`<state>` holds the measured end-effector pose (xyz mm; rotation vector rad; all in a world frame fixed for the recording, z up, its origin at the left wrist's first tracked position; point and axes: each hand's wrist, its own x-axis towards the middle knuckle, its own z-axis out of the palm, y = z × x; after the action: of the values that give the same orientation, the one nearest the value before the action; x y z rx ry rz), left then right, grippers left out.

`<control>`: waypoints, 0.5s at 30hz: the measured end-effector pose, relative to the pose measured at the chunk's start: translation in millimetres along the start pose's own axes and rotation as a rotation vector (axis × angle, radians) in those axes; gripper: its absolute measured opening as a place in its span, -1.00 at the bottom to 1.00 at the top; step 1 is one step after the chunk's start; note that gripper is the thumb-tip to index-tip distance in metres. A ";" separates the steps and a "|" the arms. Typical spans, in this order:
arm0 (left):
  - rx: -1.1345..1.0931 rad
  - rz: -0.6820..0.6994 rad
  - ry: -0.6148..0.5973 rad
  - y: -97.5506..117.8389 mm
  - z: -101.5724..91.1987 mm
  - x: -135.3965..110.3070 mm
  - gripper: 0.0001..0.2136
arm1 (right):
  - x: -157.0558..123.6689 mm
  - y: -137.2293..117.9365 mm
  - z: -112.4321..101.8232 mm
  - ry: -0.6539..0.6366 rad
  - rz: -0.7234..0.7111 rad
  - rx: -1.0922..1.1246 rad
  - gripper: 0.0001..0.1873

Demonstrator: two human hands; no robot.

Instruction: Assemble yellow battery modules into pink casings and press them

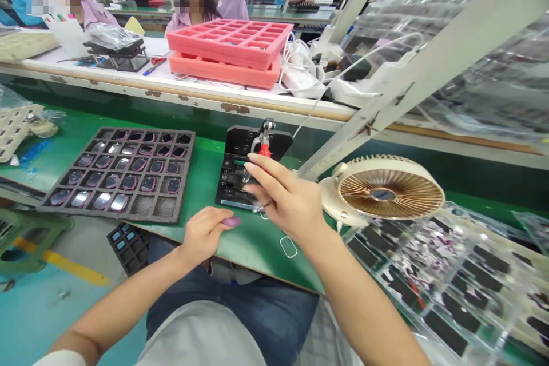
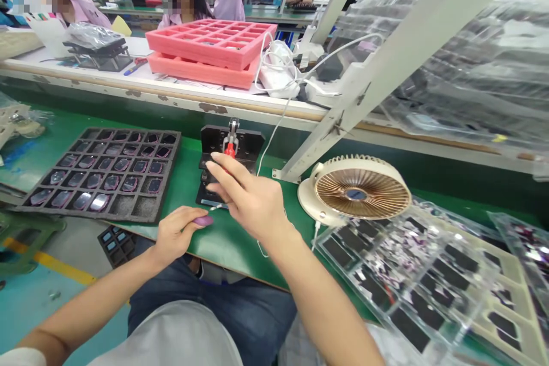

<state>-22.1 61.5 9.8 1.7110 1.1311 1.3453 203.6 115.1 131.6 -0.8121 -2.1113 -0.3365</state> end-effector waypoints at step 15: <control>0.463 0.242 -0.272 -50.5 28.0 24.2 -0.90 | 40.6 31.2 9.4 0.080 -0.147 -0.091 -0.87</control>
<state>-4.0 103.8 -32.6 2.3482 1.1644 0.9864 200.1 160.9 156.2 -0.6852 -2.0979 -0.5381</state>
